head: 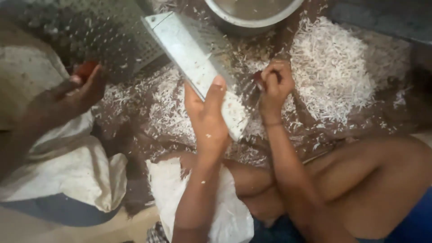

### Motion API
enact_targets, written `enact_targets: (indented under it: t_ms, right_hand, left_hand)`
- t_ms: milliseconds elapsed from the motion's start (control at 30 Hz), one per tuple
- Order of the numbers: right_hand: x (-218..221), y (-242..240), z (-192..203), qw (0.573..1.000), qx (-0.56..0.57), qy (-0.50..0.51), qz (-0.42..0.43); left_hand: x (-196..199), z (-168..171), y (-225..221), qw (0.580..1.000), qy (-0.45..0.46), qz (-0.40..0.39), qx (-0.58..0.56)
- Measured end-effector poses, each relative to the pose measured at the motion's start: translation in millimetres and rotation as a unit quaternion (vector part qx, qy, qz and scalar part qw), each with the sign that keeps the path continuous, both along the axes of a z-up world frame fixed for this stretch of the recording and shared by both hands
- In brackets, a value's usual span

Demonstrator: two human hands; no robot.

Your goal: Grating coconut using a manual metal grater.

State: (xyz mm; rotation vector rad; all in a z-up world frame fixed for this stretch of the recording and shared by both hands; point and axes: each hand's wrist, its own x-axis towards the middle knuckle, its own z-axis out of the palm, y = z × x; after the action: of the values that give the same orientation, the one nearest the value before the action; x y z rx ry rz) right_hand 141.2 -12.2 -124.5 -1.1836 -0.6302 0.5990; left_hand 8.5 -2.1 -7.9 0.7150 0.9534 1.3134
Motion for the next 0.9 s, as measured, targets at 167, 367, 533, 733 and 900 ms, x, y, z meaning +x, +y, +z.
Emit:
enact_targets:
  t_ms: [167,367,533,733,900]
  right_hand:
    - [-21,-24,20,0.982,0.13,-0.134,0.025]
    - [-28,-12,37,0.97,0.097,-0.221,0.025]
    - [5,9,-40,0.968,0.076,-0.238,0.041]
    - [-22,13,7,0.962,0.093,-0.253,0.047]
    - [-10,34,-6,0.947,0.099,-0.298,0.069]
  left_hand:
    - [-18,-6,6,0.999,0.001,-0.026,-0.025]
    - [-42,-7,15,0.997,-0.059,-0.046,-0.036]
    - [-47,-6,14,0.998,-0.015,-0.022,-0.057]
    - [-58,-13,19,0.998,-0.013,-0.03,-0.049]
    - [-68,-24,19,0.997,-0.059,-0.028,-0.035]
